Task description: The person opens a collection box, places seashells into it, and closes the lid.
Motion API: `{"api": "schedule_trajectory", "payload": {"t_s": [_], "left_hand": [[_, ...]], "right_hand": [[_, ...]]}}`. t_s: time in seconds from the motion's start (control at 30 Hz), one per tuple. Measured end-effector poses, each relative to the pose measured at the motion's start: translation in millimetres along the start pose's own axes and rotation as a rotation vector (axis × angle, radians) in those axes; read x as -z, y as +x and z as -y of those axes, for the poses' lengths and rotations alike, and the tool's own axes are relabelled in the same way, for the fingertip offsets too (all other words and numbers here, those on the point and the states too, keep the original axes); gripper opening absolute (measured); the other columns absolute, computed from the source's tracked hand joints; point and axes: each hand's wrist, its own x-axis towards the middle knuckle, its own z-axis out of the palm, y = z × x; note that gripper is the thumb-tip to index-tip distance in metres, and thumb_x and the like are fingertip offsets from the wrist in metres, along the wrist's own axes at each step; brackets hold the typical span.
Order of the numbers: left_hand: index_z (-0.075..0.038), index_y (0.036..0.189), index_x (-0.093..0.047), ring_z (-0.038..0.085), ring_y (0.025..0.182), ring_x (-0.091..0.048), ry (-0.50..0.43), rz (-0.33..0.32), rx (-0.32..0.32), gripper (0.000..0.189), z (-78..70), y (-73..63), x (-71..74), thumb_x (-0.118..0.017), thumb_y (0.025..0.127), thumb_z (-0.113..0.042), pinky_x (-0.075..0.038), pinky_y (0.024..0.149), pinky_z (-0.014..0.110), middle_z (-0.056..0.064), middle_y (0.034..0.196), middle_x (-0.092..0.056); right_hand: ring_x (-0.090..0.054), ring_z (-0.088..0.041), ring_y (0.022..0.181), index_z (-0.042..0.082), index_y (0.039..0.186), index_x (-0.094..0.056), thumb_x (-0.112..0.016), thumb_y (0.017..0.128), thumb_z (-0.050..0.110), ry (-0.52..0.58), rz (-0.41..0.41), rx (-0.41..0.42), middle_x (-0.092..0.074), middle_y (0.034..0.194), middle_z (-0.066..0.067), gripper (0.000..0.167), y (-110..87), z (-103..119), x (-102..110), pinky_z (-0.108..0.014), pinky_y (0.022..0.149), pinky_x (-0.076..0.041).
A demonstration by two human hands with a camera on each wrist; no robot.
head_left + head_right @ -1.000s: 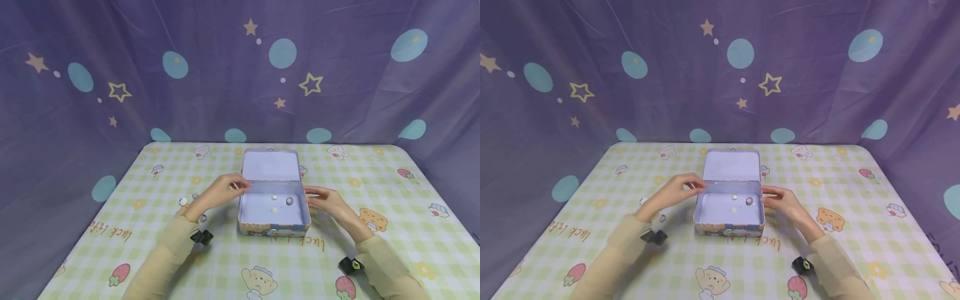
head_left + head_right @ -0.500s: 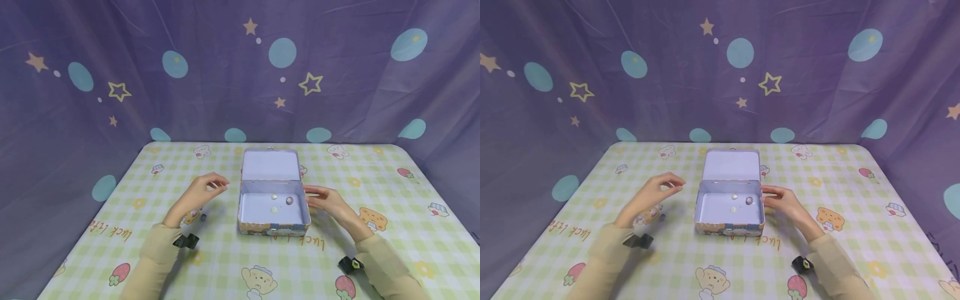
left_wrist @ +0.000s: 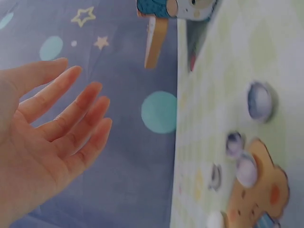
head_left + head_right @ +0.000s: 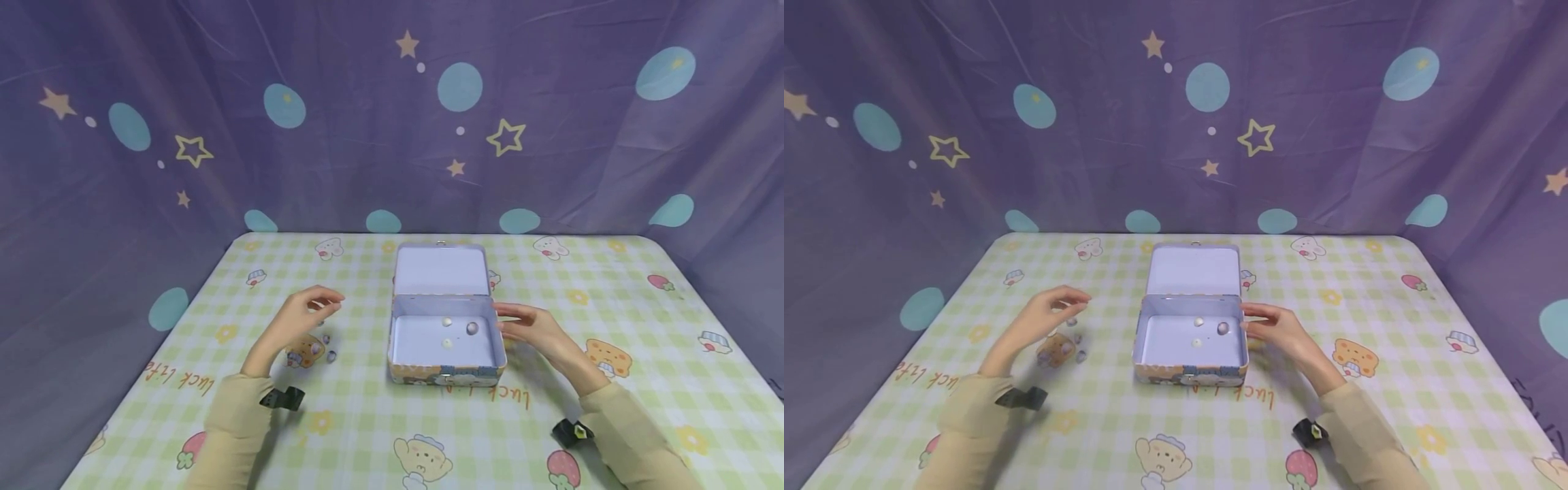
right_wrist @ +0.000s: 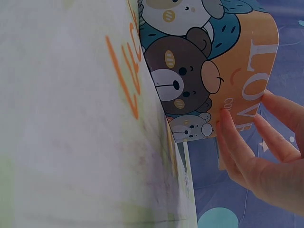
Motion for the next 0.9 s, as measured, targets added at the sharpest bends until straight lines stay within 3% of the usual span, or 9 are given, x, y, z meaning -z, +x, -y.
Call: {"api": "schedule_trajectory", "payload": {"t_s": [0.1, 0.3, 0.4, 0.53, 0.73, 0.9], "left_hand": [[-0.007, 0.102, -0.063, 0.018, 0.086, -0.057, 0.024, -0.015, 0.014, 0.02, 2.8, -2.7, 3.1, -0.056, 0.087, -0.019, -0.046, 0.076, 0.033, 0.009, 0.103, -0.062], [-0.003, 0.103, -0.063, 0.022, 0.082, -0.059, 0.024, -0.025, 0.059, 0.023, 22.2, -4.7, 6.0, -0.056, 0.088, -0.019, -0.046, 0.076, 0.035, 0.012, 0.108, -0.06], [-0.003, 0.103, -0.063, 0.021, 0.081, -0.058, 0.032, -0.02, 0.082, 0.023, 34.1, -3.3, 6.9, -0.057, 0.087, -0.018, -0.046, 0.074, 0.034, 0.012, 0.104, -0.061], [0.0, 0.103, -0.062, 0.023, 0.083, -0.057, 0.073, 0.004, 0.125, 0.022, 43.4, -2.5, 8.9, -0.056, 0.087, -0.014, -0.046, 0.071, 0.034, 0.013, 0.099, -0.062], [0.002, 0.102, -0.061, 0.026, 0.084, -0.056, 0.114, 0.05, 0.151, 0.021, 56.5, -0.3, 10.3, -0.057, 0.086, -0.009, -0.045, 0.072, 0.036, 0.016, 0.099, -0.062], [0.003, 0.101, -0.061, 0.026, 0.082, -0.056, 0.136, 0.087, 0.159, 0.02, 64.2, 3.5, 9.3, -0.056, 0.085, -0.007, -0.045, 0.071, 0.036, 0.016, 0.094, -0.062]], "right_hand": [[-0.059, -0.008, 0.09, -0.002, 0.127, -0.045, -0.063, 0.082, 0.016, 0.006, -0.001, -0.003, -0.046, 0.126, -0.021, 0.052, 0.5, 0, 0, -0.032, 0.081, -0.048], [-0.059, -0.01, 0.09, -0.003, 0.128, -0.044, -0.063, 0.082, 0.017, -0.002, 0.007, -0.012, -0.044, 0.127, -0.023, 0.054, 1.1, 0, 0, -0.033, 0.082, -0.047], [-0.059, -0.01, 0.091, 0.001, 0.127, -0.046, -0.066, 0.079, 0.021, -0.013, -0.006, -0.02, -0.049, 0.124, -0.017, 0.055, 2.8, -4, 1, -0.03, 0.081, -0.048], [-0.059, -0.009, 0.091, 0.005, 0.125, -0.049, -0.067, 0.077, 0.026, -0.004, -0.008, -0.022, -0.053, 0.121, -0.009, 0.056, 4.1, -8, 2, -0.027, 0.079, -0.048], [-0.059, -0.012, 0.092, -0.001, 0.126, -0.046, -0.063, 0.082, 0.021, -0.011, 0.016, 0.046, -0.049, 0.124, -0.019, 0.052, -0.2, -4, 2, -0.031, 0.08, -0.048], [-0.059, -0.009, 0.091, 0.0, 0.126, -0.047, -0.064, 0.081, 0.02, -0.002, -0.005, 0.003, -0.049, 0.124, -0.018, 0.052, 0.1, -2, 1, -0.03, 0.08, -0.048]]}}
